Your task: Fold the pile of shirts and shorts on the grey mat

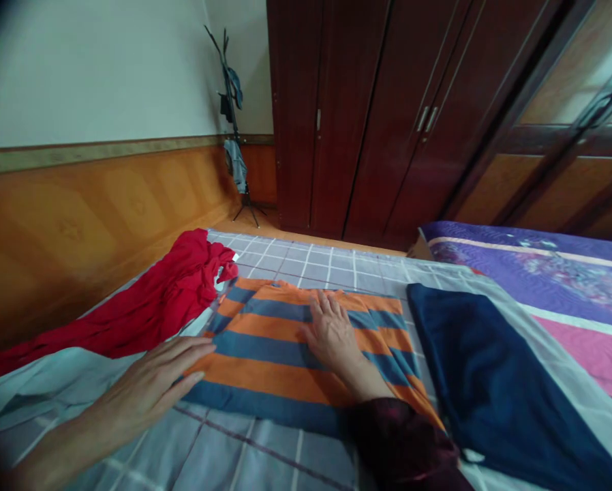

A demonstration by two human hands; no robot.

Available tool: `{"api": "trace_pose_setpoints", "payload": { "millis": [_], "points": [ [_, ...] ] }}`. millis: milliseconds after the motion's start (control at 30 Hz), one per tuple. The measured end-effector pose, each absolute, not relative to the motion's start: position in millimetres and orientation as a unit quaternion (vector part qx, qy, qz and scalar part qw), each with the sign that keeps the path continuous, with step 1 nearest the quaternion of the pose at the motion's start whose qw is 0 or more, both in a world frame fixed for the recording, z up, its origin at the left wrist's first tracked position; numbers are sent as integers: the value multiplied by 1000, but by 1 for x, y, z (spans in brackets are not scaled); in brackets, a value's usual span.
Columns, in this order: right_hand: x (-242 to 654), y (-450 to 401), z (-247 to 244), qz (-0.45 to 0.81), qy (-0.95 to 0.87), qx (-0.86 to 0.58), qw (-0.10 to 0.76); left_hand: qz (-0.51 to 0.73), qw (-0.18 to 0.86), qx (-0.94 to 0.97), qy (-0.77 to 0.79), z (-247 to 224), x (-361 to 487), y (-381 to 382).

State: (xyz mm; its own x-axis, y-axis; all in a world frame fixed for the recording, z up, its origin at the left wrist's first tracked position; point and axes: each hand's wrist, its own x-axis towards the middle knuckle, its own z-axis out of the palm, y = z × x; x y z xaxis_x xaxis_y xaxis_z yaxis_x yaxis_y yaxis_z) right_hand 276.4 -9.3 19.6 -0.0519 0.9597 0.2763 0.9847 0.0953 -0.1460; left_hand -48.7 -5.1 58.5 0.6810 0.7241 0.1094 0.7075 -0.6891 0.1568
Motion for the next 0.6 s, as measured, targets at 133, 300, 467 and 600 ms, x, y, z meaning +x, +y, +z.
{"api": "trace_pose_setpoints", "payload": {
  "millis": [133, 300, 467, 600],
  "points": [
    [332, -60, 30, -68, -683, -703, 186, 53, 58, 959, 274, 47, -27, 14],
    [380, -134, 25, -18, -594, -789, 155, 20, 90, 968, 235, 29, -4, 48],
    [379, -153, 33, 61, -491, -862, 105, 55, 131, 960, 242, 12, 3, 65],
    [382, -135, 40, 108, -417, -899, 79, 191, 180, 929, 259, 5, -6, 71]
  ]
}}
